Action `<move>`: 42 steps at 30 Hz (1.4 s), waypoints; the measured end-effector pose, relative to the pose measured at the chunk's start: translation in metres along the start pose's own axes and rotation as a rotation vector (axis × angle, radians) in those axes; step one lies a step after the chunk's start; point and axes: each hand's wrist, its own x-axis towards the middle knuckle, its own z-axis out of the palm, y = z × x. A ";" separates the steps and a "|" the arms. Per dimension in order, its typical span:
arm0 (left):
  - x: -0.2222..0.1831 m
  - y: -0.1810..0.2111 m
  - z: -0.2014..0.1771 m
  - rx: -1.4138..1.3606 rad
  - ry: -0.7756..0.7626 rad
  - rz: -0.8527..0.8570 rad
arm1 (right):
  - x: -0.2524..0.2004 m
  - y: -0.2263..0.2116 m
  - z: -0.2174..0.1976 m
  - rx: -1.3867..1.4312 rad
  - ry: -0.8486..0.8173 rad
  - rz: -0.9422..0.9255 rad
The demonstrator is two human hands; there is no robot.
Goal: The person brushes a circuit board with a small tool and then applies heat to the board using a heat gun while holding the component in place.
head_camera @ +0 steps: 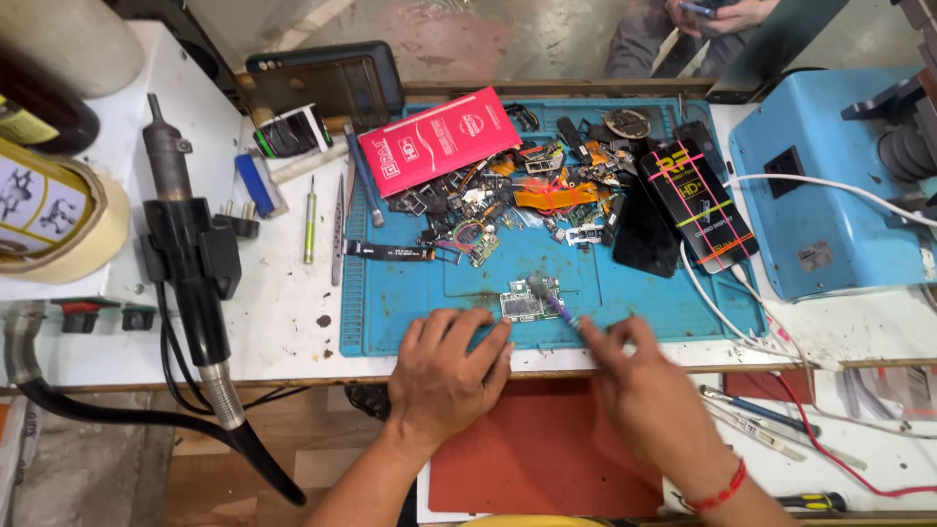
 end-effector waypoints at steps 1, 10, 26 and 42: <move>0.001 -0.002 0.000 0.005 0.005 -0.004 | -0.006 -0.006 0.003 0.017 -0.023 -0.048; 0.001 -0.002 0.000 0.004 0.043 0.013 | -0.002 -0.004 0.008 0.004 0.060 -0.177; 0.002 -0.002 0.001 0.025 0.008 0.015 | -0.002 0.005 0.003 0.065 0.016 0.052; 0.003 -0.005 0.003 -0.005 0.029 0.012 | -0.004 0.004 0.003 -0.068 -0.095 -0.019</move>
